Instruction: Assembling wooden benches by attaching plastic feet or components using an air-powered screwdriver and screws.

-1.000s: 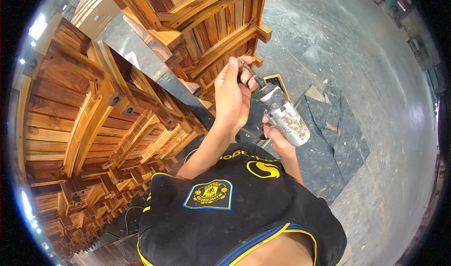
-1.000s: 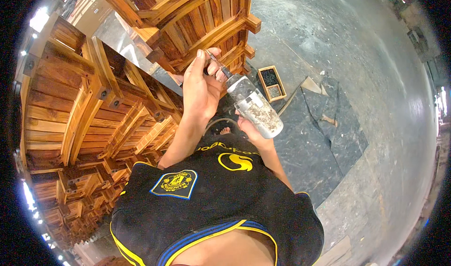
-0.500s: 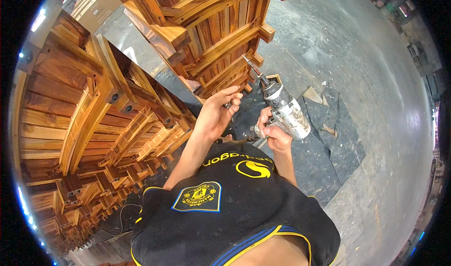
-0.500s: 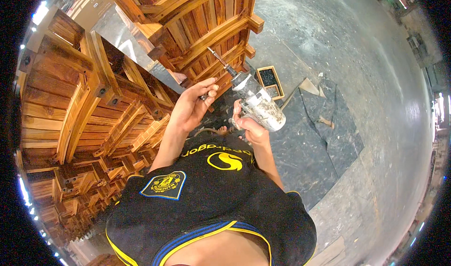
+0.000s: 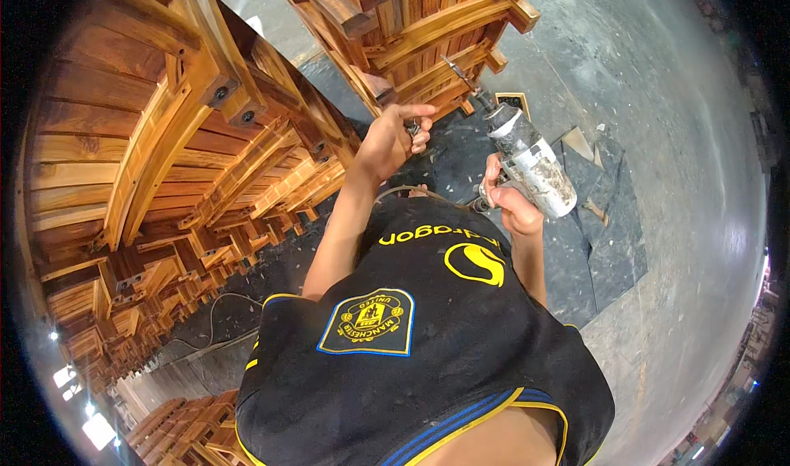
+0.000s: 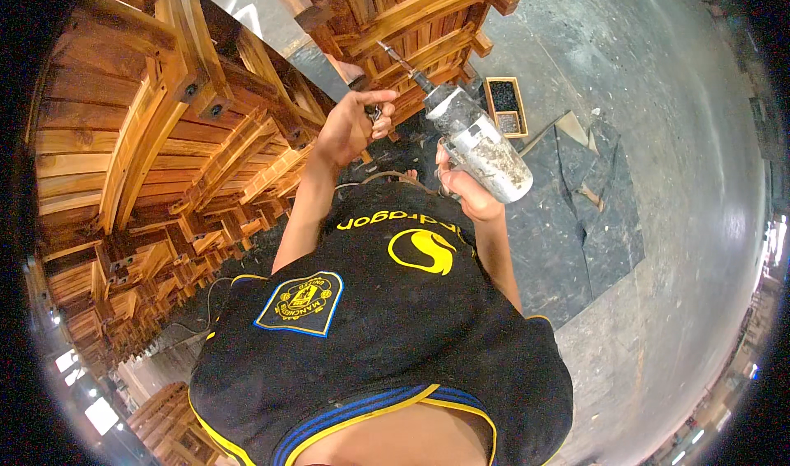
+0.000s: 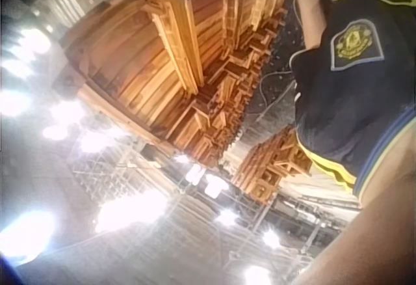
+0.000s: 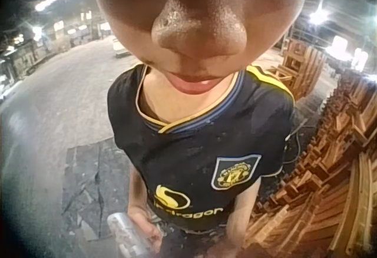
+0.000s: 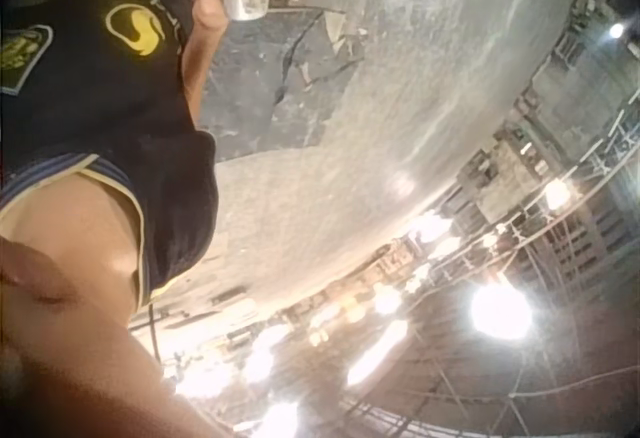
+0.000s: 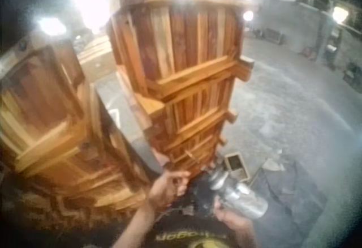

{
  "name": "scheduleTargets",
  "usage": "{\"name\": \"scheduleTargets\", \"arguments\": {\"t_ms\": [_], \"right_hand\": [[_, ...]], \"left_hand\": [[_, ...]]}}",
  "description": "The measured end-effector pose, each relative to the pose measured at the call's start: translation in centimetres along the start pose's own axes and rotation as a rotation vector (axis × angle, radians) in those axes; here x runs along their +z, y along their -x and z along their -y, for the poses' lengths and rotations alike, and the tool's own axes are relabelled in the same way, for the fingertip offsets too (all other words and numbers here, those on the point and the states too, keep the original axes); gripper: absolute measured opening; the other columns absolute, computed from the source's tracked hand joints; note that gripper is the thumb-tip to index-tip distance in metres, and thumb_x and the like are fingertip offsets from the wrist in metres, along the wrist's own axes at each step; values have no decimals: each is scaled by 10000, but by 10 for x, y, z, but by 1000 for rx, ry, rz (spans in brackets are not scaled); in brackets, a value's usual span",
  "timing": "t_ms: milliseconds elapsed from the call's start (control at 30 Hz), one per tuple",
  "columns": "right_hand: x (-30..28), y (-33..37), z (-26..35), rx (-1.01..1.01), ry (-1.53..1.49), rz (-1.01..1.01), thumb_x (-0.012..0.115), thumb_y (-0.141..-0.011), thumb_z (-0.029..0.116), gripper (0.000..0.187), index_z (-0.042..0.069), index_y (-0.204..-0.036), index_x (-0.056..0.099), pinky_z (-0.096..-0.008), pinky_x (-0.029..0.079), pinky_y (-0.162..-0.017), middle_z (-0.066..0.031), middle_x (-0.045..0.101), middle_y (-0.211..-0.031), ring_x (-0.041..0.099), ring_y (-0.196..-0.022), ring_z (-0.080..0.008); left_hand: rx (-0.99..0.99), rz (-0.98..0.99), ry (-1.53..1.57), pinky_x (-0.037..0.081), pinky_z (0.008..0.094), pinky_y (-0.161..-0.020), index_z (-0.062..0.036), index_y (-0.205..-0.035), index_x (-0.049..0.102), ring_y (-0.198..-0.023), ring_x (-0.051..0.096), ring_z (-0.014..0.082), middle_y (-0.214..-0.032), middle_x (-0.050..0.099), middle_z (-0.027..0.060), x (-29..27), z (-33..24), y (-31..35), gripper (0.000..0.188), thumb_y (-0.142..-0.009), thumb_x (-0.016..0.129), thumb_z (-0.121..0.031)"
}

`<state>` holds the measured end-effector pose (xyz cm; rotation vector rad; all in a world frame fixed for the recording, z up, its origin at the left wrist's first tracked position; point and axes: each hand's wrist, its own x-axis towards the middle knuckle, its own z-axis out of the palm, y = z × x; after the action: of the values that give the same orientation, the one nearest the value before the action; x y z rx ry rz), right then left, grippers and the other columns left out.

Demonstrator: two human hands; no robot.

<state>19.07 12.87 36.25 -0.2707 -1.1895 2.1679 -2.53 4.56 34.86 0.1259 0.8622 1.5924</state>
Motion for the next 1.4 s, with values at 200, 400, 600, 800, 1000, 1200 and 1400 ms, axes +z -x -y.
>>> {"name": "scheduleTargets", "arguments": {"t_ms": [200,400,600,800,1000,1200,1400], "right_hand": [[-1,3,-2,37,122,-41,553,-613,-24,413,-26,-1024,518,-243,391,-508,-96,533,-857,496,-609,-138],[-8,12,-12,100,68,-119,533,-615,-68,460,-22,-1072,517,-224,397,-517,-75,559,-871,518,-647,-123],[-9,11,-15,79,38,-122,552,-622,-58,433,-24,-1052,518,-232,403,-515,-71,550,-857,509,-639,-124],[-11,10,-17,49,78,-67,567,-628,-37,386,-17,-1012,525,-233,393,-510,-66,545,-841,500,-627,-121],[-8,4,-15,73,88,-53,577,-639,-19,345,-5,-979,525,-230,384,-489,-59,533,-818,492,-596,-114],[-5,6,-19,45,73,-70,583,-625,-31,376,-11,-997,535,-230,397,-489,-71,546,-814,501,-601,-123],[-8,16,-29,16,27,-133,572,-621,-55,445,-18,-1062,528,-232,401,-488,-84,564,-819,507,-604,-133]], "left_hand": [[-33,247,-300,413,248,-630,2,-1144,486,-704,475,107,-866,542,44,-16,9,0,236,-934,461,-103],[-123,177,-368,371,180,-441,33,-1096,527,-559,448,53,-772,557,30,-16,17,-2,244,-952,478,-158],[-74,32,-376,305,182,-424,11,-1016,561,-533,424,45,-684,511,0,-24,25,-6,261,-965,438,-213],[-233,189,-505,363,213,-574,21,-1138,526,-654,450,83,-802,491,6,-22,14,-2,388,-771,407,-17],[-217,396,-359,420,230,-703,31,-1203,488,-753,490,101,-861,499,2,-29,9,3,301,-913,466,-47],[-199,374,-488,429,193,-559,50,-1150,537,-673,530,81,-834,565,29,-32,-3,9,309,-936,503,-171],[-204,295,-446,326,164,-393,45,-991,560,-542,497,68,-707,555,46,-41,1,7,310,-957,472,-251]]}}
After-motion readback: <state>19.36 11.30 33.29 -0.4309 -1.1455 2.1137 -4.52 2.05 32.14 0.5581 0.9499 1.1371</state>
